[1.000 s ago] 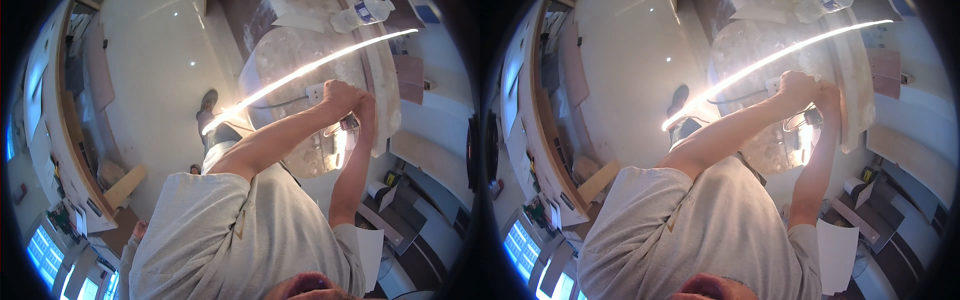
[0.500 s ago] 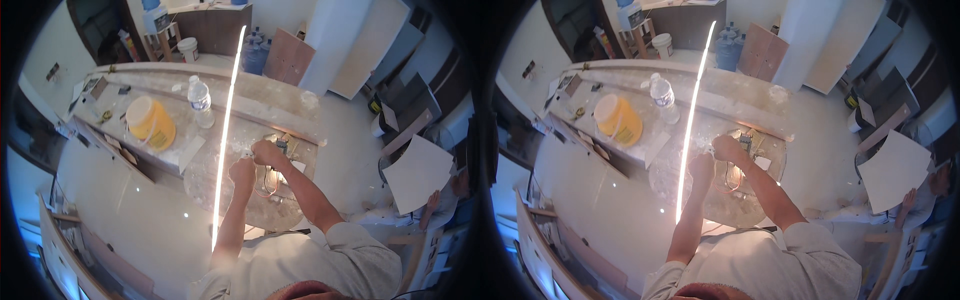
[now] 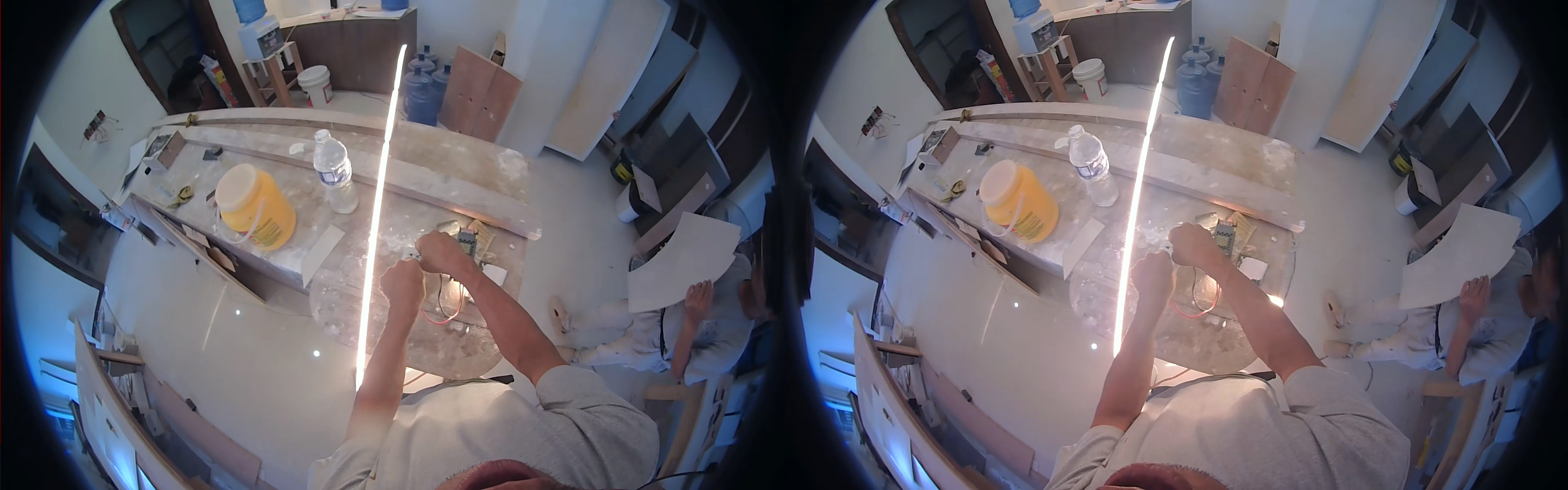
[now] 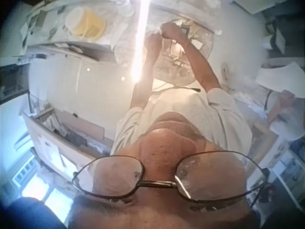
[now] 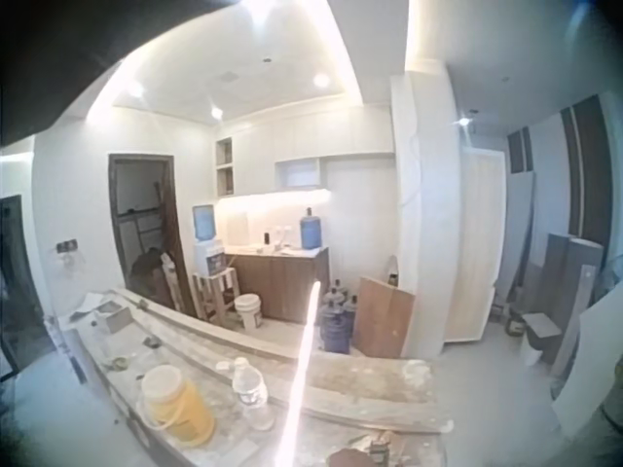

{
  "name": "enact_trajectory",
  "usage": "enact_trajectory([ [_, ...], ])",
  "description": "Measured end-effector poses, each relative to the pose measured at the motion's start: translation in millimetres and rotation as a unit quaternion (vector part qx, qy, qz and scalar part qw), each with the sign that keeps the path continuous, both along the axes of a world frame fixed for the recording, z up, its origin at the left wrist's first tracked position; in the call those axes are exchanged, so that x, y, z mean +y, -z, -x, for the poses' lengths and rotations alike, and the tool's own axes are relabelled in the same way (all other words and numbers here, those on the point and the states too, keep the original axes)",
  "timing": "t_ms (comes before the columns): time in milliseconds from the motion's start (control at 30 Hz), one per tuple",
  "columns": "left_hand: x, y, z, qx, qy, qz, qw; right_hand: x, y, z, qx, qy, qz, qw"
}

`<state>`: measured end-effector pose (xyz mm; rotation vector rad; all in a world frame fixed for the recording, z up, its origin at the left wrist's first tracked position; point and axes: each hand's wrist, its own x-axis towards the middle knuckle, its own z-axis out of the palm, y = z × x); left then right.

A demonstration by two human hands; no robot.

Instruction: The person prepares and tests a light strip by connecting wires to a terminal block using a screwdriver and plugging a power supply into an extension cord.

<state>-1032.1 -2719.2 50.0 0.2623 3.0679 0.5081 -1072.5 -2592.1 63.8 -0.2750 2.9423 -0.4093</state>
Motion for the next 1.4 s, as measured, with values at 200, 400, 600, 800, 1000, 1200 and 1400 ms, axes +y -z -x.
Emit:
enact_trajectory([
  [200,-0.4,3.1,-1.8,0.005,-0.001,-0.019,1.000,4.7,6.7,-3.8,0.034,-0.046,0.000,0.998],
  [400,-4.1,15.9,4.2,0.037,0.007,-0.056,0.998,6.5,12.9,-1.1,0.048,-0.061,-0.014,0.997],
  [600,-6.0,21.5,6.5,0.015,0.002,-0.082,0.996,6.2,19.7,2.4,0.065,-0.077,-0.015,0.995],
  [800,-8.9,21.2,6.9,-0.014,-0.031,-0.072,0.997,-4.4,8.0,0.6,0.066,-0.080,-0.024,0.994],
  [1000,-7.1,8.1,2.4,-0.015,-0.027,-0.067,0.997,1.6,21.0,1.3,0.099,-0.091,-0.013,0.991],
  [1200,-1.5,2.3,1.5,-0.021,-0.021,-0.057,0.998,5.2,24.3,1.4,0.092,-0.100,-0.021,0.990],
  [1400,1.6,5.9,4.4,-0.025,-0.008,-0.051,0.998,7.0,28.1,2.0,0.108,-0.102,-0.023,0.989],
])
